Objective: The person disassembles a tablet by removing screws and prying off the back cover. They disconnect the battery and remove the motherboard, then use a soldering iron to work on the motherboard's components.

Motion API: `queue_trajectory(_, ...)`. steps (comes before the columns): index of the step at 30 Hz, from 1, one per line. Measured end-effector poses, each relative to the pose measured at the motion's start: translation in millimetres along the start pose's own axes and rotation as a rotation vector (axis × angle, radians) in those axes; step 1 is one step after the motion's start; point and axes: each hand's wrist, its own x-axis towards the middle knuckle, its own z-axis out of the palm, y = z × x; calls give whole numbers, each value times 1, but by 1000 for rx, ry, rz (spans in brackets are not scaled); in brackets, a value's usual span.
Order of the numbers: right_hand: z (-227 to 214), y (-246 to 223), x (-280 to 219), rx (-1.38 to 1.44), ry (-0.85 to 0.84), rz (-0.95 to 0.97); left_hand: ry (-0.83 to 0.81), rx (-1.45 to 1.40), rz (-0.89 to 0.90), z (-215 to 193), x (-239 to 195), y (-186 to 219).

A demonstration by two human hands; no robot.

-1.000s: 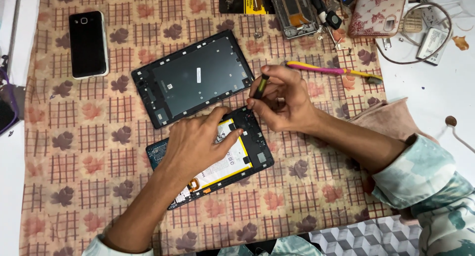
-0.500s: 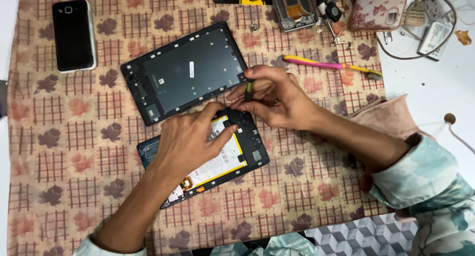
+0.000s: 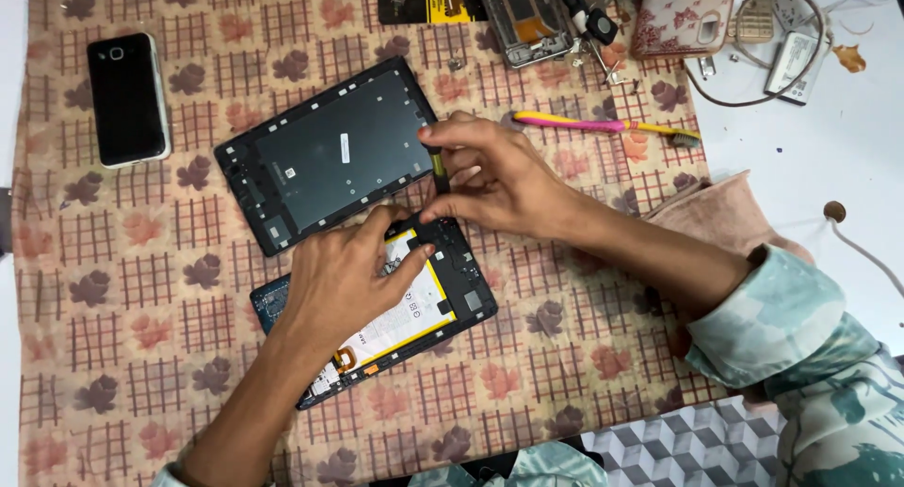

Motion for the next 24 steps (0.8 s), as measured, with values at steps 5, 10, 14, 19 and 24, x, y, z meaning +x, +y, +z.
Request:
queue_trajectory(5, -5, -12, 0, 145, -39, -93, -23, -4, -40, 1, -2, 0)
queue_trajectory(10, -13, -21, 4, 189, -183, -56, 8, -18, 11, 1, -2, -1)
queue_trajectory(14, -5, -21, 7, -129, -131, -106, 15, 20, 30, 3, -4, -4)
queue_trajectory(19, -12, -28, 4, 10, -125, -37, 72, 3, 106, 6, -6, -6)
queue_trajectory(24, -6, -38, 7, -132, -82, -229, 10, 78, 284, 6, -8, -5)
